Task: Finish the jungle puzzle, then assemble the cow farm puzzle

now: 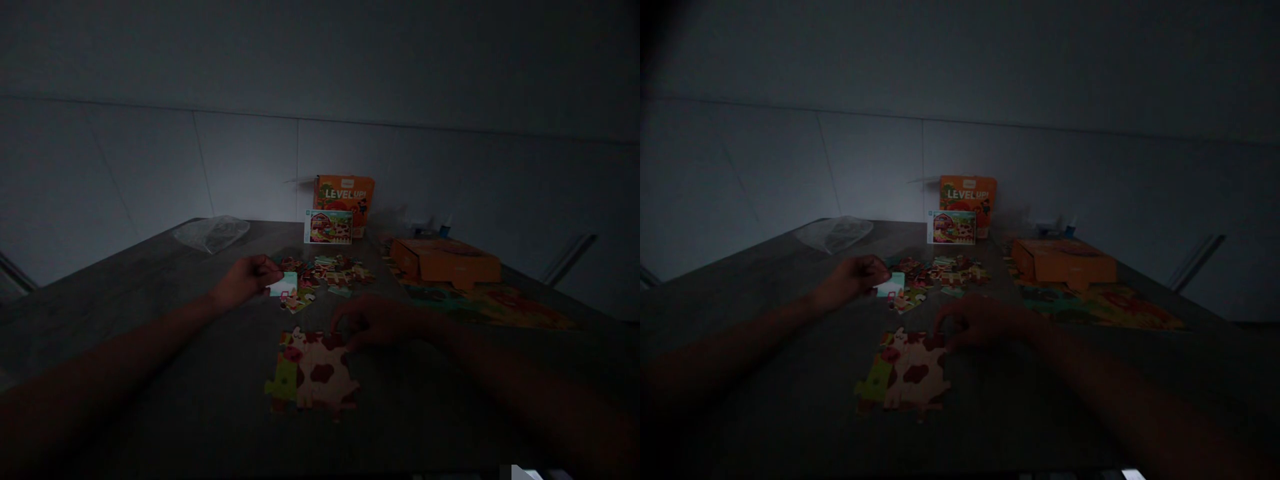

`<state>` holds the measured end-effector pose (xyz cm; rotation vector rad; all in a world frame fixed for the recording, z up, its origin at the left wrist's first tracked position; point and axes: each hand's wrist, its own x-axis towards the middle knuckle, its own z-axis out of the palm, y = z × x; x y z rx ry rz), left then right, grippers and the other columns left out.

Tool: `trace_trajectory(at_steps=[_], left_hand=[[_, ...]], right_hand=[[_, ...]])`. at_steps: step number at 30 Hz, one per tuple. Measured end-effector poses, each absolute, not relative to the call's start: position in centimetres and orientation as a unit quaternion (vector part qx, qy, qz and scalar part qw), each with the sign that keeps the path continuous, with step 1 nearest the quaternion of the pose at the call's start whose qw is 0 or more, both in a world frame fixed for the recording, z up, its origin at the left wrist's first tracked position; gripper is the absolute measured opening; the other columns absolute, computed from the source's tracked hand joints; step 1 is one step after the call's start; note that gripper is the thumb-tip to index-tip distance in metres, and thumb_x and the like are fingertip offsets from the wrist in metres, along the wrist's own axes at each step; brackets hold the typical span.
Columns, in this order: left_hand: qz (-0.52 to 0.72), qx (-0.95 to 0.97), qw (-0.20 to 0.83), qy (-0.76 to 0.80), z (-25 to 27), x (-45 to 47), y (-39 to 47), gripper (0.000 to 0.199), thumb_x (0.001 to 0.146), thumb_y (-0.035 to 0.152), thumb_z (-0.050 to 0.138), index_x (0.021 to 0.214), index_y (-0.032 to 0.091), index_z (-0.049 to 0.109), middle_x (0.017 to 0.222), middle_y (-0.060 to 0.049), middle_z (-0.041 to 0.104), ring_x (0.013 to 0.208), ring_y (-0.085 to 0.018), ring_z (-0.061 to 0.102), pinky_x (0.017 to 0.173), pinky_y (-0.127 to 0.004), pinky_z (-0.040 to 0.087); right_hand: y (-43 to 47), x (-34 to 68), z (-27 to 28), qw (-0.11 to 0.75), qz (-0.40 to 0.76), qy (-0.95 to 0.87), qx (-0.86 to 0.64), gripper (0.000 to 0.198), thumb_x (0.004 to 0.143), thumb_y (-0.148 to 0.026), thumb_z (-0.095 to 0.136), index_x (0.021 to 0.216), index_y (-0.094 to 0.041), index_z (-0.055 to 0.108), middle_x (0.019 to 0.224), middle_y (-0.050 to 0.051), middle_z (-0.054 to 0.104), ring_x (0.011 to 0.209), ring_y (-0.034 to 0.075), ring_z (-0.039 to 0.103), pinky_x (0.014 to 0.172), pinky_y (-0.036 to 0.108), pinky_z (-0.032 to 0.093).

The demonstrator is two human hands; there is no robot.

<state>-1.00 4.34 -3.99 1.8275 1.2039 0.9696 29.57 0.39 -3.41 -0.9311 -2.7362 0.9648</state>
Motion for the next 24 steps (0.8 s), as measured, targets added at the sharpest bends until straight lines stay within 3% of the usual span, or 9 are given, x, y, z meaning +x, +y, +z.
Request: trace_trajectory(at_steps=[8, 14, 19, 24], left_hand=[[0.291, 0.736, 0.492, 0.364, -4.3, 0.3, 2.5, 0.031, 0.073, 0.032, 0.073, 0.100, 0.017, 0.066, 0.076, -0.004, 0.073, 0.061, -0.017, 0.066, 0.055, -0.026, 0.050], [0.270, 0.774, 0.469, 0.329, -4.4, 1.7, 0.8, 0.030, 0.077, 0.033, 0.071, 0.103, 0.019, 0.072, 0.080, -0.005, 0.074, 0.066, -0.018, 0.066, 0.060, -0.028, 0.054], [0.254, 0.802, 0.451, 0.299, -4.2, 2.1, 0.0, 0.030, 0.083, 0.030, 0.066, 0.110, 0.020, 0.073, 0.089, -0.005, 0.074, 0.076, -0.019, 0.067, 0.067, -0.029, 0.054], [0.242, 0.836, 0.394, 0.294, -4.2, 2.0, -0.2, 0.033, 0.088, 0.029, 0.060, 0.118, 0.021, 0.071, 0.092, -0.004, 0.074, 0.078, -0.018, 0.066, 0.068, -0.028, 0.053]], right_hand=[[0.0, 29.4, -3.0, 0.051, 0.306, -0.902, -0.301, 0.037, 0.082, -0.042, 0.075, 0.112, -0.023, 0.070, 0.080, -0.001, 0.064, 0.070, 0.013, 0.058, 0.060, 0.021, 0.038], [0.0, 28.9, -4.0, 0.114, 0.260, -0.896, -0.341, 0.033, 0.090, -0.047, 0.062, 0.100, -0.018, 0.072, 0.077, 0.001, 0.065, 0.065, 0.012, 0.053, 0.056, 0.022, 0.032], [0.2, 28.2, -5.1, 0.185, 0.187, -0.895, -0.360, 0.032, 0.089, -0.044, 0.060, 0.080, -0.014, 0.063, 0.062, -0.003, 0.052, 0.055, 0.009, 0.041, 0.053, 0.022, 0.025], [-0.1, 27.9, -5.2, 0.201, 0.185, -0.896, -0.349, 0.030, 0.090, -0.042, 0.057, 0.075, -0.015, 0.056, 0.059, -0.004, 0.046, 0.054, 0.009, 0.037, 0.053, 0.024, 0.024]])
